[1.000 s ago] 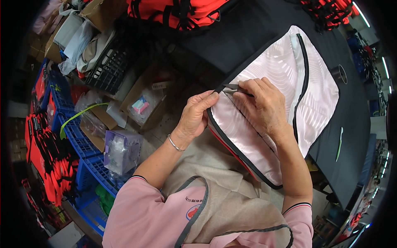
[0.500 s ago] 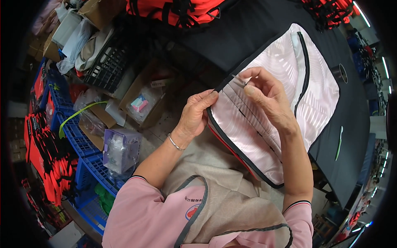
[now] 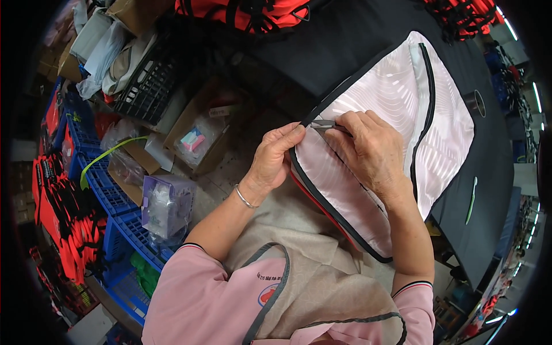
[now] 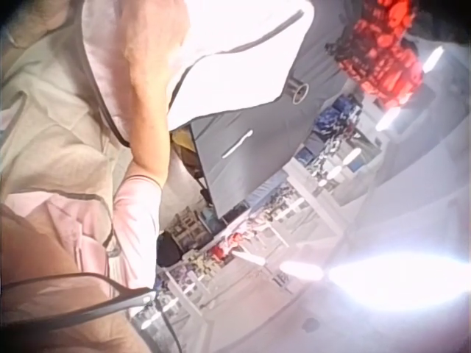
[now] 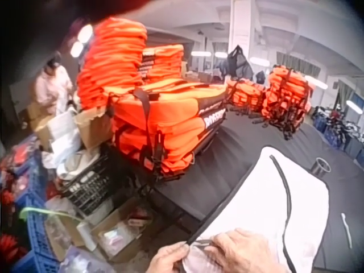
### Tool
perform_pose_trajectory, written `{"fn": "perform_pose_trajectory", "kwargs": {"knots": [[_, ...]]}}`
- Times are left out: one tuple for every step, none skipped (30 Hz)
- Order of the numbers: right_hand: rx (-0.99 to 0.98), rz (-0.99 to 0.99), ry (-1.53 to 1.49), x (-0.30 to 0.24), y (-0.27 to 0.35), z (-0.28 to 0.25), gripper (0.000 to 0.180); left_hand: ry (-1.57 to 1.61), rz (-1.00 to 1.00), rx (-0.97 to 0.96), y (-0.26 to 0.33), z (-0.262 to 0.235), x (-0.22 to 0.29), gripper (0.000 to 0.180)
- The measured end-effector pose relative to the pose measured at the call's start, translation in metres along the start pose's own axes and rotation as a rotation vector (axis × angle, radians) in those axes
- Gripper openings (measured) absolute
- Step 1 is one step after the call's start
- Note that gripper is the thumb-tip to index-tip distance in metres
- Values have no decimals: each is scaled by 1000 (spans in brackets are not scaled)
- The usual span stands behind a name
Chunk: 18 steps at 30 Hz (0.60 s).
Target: Inspecting and adjusting buckles, zippers, and seams on backpacks and zippered pouches using a brush and pliers.
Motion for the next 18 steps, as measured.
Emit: {"fn": "perform_pose_trajectory", "kwargs": {"knots": [[3,-13,18,0,0,0,18,3,3,-10,0,-1,-1,22],[6,-26,36,0,0,0,17,6,6,-21,0,-3,-1,22],[4,-26,35,0,0,-1,17,7,6,-20,0,-4,-2,22],[-7,-7,3,0,0,-1,17,8,7,-14,0,-5,-2,22],[-19,13,-28,0,0,-2,17,10,9,-7,0,-5,-3,22],[-20,14,-28,0,-1,-1,17,11,8,-7,0,-5,-3,22],[-17,-2,-6,0,-1,0,17,14,3,-7,0,-5,-3,21],[-14,-19,16,0,-2,0,17,17,-1,-7,-1,-5,-3,21],[-13,-19,15,0,-3,0,17,16,-1,-6,0,-5,-3,21],[-5,-48,38,-1,-4,0,17,23,-2,-8,0,-6,-4,21],[3,-77,61,-2,-5,-1,17,31,-3,-10,1,-6,-4,20],[1,-76,60,-2,-6,-1,17,32,-5,-8,0,-8,-4,20],[5,-91,62,-2,-7,-1,17,40,-5,-11,0,-9,-5,20],[9,-107,65,-3,-7,-1,17,48,-5,-14,0,-10,-5,20],[7,-107,65,-2,-8,-1,17,49,-5,-13,-1,-10,-6,20],[-7,-93,38,0,-8,-1,17,50,-4,-16,-1,-11,-6,20],[-21,-79,12,1,-9,0,17,50,-3,-18,-1,-12,-7,20],[-22,-79,10,2,-9,0,17,51,-3,-17,-1,-12,-7,20]]}}
Point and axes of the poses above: each hand's wrist, its own y-axis away from the middle knuckle, its own z-axis out of the palm, x = y × z, the point moved 2 cm from there along -y, towards the middle knuckle, and after that the axes turned 7 degrees about -x, right-handed, at the moved point
